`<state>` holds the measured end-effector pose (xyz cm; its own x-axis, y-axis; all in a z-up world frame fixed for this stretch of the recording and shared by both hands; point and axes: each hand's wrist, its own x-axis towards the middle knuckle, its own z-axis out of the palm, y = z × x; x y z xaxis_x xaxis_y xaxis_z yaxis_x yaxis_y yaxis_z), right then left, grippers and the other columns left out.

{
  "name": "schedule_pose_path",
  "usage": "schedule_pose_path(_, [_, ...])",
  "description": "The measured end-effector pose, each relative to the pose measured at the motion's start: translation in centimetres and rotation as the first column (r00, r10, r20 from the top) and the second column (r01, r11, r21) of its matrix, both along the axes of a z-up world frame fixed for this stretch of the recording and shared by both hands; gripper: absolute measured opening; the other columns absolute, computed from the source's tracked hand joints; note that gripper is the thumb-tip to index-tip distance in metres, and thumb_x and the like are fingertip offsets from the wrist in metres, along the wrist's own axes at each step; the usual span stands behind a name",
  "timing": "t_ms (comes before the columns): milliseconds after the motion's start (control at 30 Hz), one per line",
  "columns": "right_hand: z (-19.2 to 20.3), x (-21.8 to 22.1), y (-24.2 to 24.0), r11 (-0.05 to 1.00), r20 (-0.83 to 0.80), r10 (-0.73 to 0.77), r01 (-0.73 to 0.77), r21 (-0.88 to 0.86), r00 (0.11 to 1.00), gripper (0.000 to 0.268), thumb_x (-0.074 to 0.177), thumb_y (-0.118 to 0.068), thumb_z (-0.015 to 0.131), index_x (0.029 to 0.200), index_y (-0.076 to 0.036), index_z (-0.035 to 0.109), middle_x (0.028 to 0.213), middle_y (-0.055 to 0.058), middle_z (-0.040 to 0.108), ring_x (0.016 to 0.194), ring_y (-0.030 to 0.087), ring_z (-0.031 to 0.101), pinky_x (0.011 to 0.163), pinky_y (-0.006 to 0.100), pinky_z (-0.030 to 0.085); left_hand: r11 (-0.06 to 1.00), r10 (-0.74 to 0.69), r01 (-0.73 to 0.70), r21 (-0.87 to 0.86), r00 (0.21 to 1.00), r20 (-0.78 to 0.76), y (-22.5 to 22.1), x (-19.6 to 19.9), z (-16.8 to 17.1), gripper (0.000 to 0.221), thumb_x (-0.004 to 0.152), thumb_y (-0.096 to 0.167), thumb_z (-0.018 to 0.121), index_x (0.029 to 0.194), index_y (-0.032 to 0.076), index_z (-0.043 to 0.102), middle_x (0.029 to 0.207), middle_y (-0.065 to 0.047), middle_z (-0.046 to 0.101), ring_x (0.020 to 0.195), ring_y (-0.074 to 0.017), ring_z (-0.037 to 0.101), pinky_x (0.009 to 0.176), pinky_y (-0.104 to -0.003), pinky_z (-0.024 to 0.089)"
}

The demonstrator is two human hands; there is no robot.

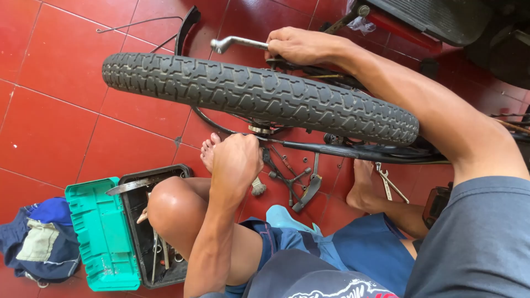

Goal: The person is reinstalling the rear wheel of a motorcycle, which involves positioning the wheel, adjusting the chain, and tightening the axle nuts using wrenches and a hammer.

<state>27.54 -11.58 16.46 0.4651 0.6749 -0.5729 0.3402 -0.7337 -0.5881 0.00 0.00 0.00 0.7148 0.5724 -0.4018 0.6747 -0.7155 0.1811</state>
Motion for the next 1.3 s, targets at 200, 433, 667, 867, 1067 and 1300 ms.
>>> schedule_pose_path(200, [2.0, -1.3, 0.5, 0.994, 0.016, -0.043, 0.045, -0.102, 0.999, 0.041, 0.104, -0.055, 0.047, 0.098, -0.016, 0.058, 0.084, 0.001, 0.059, 0.068, 0.016, 0.051, 0.058, 0.037, 0.041, 0.987, -0.153, 0.153, 0.041, 0.988, -0.021, -0.3, 0.6, 2.7, 0.051, 0.070, 0.046, 0.069, 0.104, 0.008, 0.074, 0.133, -0.038, 0.058, 0.132, -0.0523, 0.051, 0.109, -0.062, 0.042])
schedule_pose_path(433, [0.1, -0.7, -0.1, 0.995, -0.062, -0.082, 0.085, 0.047, 0.995, 0.020, 0.108, -0.034, 0.049, 0.105, -0.015, 0.053, 0.086, 0.000, 0.064, 0.064, 0.013, 0.054, 0.051, 0.032, 0.043, 0.840, -0.538, 0.504, 0.199, 0.820, 0.195, -0.7, 1.2, 6.6, 0.018, 0.058, 0.012, 0.060, 0.045, 0.016, 0.048, 0.046, -0.007, 0.050, 0.042, -0.0314, 0.049, 0.049, -0.050, 0.041])
schedule_pose_path(667, [-1.2, 0.3, -0.3, 0.992, 0.028, 0.030, -0.033, 0.123, 0.999, 0.022, 0.099, -0.027, 0.043, 0.108, -0.015, 0.058, 0.092, 0.001, 0.057, 0.074, 0.015, 0.050, 0.064, 0.034, 0.042, 0.870, -0.491, 0.471, 0.148, 0.857, 0.158, -0.6, 1.6, 8.0, 0.016, 0.066, 0.014, 0.060, 0.050, 0.013, 0.055, 0.051, -0.012, 0.056, 0.050, -0.0427, 0.055, 0.056, -0.058, 0.043])
schedule_pose_path(867, [-1.3, 0.3, -0.2, 1.000, 0.109, 0.012, -0.013, 0.005, 0.994, 0.042, 0.102, -0.050, 0.045, 0.098, -0.011, 0.063, 0.089, 0.005, 0.059, 0.078, 0.021, 0.051, 0.068, 0.039, 0.039, 0.879, -0.472, 0.458, 0.135, 0.875, 0.108, -0.8, 1.5, 8.3, 0.015, 0.067, 0.015, 0.060, 0.052, 0.012, 0.060, 0.053, -0.012, 0.060, 0.053, -0.0453, 0.060, 0.061, -0.061, 0.048])
schedule_pose_path(1067, [-2.4, 1.0, -0.5, 0.992, 0.057, 0.018, -0.025, 0.125, 0.998, 0.020, 0.106, -0.035, 0.055, 0.104, -0.015, 0.054, 0.089, -0.002, 0.053, 0.077, 0.013, 0.044, 0.067, 0.034, 0.037, 0.878, -0.476, 0.463, 0.120, 0.870, 0.128, -0.7, 1.5, 8.5, 0.010, 0.059, 0.012, 0.059, 0.050, 0.012, 0.056, 0.050, -0.013, 0.057, 0.050, -0.0455, 0.059, 0.058, -0.060, 0.049])
schedule_pose_path(1300, [-0.6, 0.1, 0.4, 1.000, 0.096, 0.028, -0.027, -0.005, 0.995, 0.033, 0.098, -0.035, 0.045, 0.113, -0.010, 0.061, 0.102, 0.007, 0.064, 0.081, 0.021, 0.056, 0.068, 0.040, 0.043, 0.836, -0.547, 0.518, 0.181, 0.811, 0.207, -0.6, 1.2, 6.4, 0.018, 0.060, 0.010, 0.058, 0.047, 0.015, 0.047, 0.043, -0.006, 0.049, 0.040, -0.0267, 0.047, 0.040, -0.043, 0.033])
